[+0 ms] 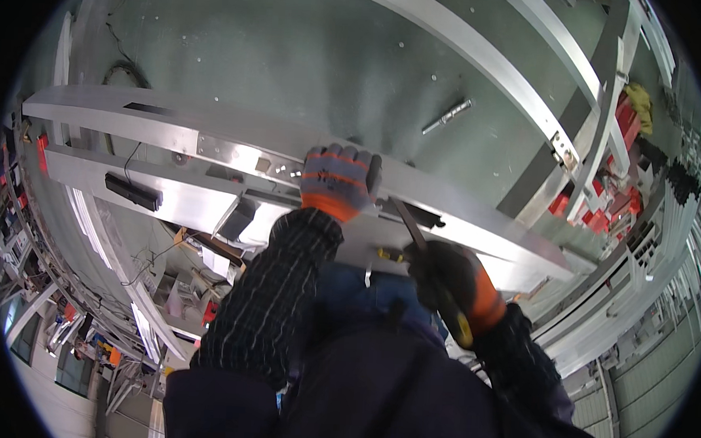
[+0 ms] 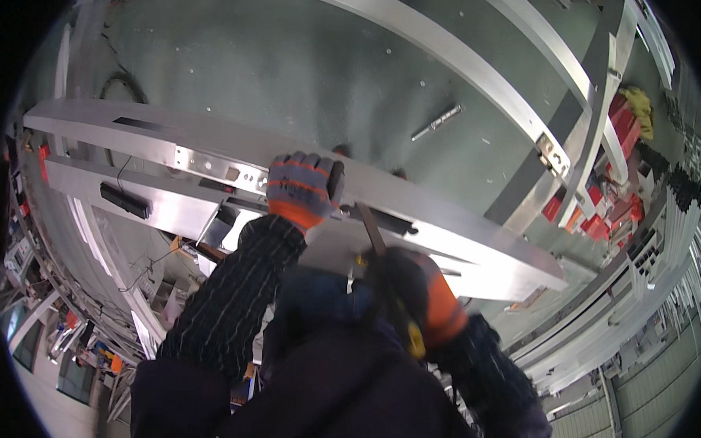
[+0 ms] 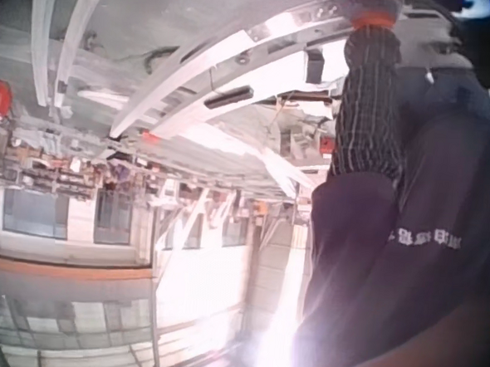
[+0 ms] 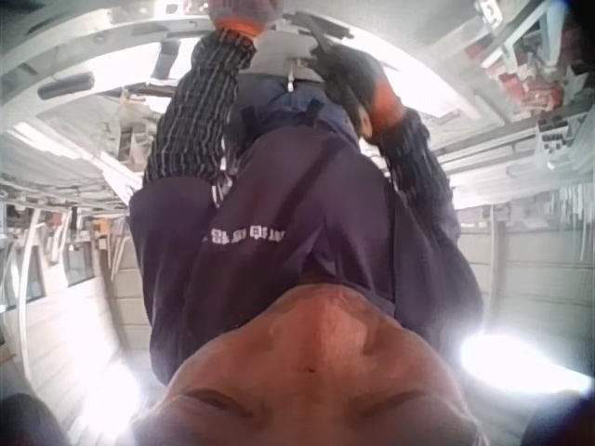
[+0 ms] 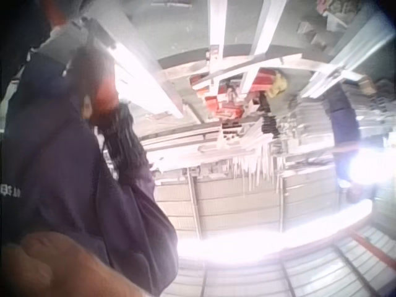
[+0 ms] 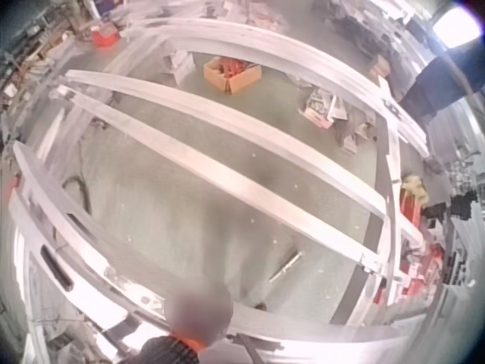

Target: The person uses a screwdriver to tighten screws on a white metal frame, then uses a blue sanding block to smooth the frame's edges. The person repeats this process on multiple sections of the frame.

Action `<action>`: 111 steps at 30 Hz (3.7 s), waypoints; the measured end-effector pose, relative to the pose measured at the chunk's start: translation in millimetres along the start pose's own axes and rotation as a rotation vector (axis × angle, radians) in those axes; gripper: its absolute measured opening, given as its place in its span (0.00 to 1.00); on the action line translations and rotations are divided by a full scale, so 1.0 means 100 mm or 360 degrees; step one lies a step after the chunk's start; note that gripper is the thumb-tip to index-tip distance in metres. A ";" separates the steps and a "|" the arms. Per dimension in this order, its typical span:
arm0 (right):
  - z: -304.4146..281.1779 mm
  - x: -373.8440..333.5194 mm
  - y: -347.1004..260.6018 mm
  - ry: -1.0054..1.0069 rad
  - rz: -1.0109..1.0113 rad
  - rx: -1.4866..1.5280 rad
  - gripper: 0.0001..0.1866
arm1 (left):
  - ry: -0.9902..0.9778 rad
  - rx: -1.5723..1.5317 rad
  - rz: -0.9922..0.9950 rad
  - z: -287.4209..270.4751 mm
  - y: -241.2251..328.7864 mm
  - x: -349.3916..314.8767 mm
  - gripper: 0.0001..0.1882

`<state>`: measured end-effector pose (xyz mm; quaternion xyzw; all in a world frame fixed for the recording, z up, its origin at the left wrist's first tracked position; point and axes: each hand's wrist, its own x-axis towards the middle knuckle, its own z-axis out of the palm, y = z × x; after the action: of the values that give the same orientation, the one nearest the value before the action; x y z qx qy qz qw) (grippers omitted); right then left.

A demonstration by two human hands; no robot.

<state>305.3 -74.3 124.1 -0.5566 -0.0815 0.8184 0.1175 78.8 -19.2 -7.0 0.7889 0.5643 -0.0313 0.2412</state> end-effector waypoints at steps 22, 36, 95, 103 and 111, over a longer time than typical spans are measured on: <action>-0.06 -0.12 -0.16 0.0134 0.0103 -0.0025 0.18 | 0.0057 0.0043 0.0018 0.05 0.00 0.02 0.13; -0.40 -0.47 -0.07 0.0080 0.0287 0.0361 0.14 | 0.0094 0.0061 -0.0018 0.01 0.02 0.00 0.13; -0.99 -0.71 1.91 0.1154 -0.0501 -0.0042 0.24 | 0.0401 0.0139 0.0094 0.14 -0.02 -0.04 0.12; -1.89 -0.63 2.95 0.1719 -0.0678 -0.0303 0.22 | 0.0549 0.0188 0.0228 0.16 0.05 -0.05 0.06; -2.89 -0.45 3.49 0.2245 -0.0796 -0.0982 0.20 | 0.1063 -0.0036 0.0102 0.19 0.25 -0.56 0.14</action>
<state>555.0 -421.5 -34.1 -0.9144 -0.3324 0.1648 0.1618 85.8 -82.9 2.7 0.7702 0.5874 0.2427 0.0524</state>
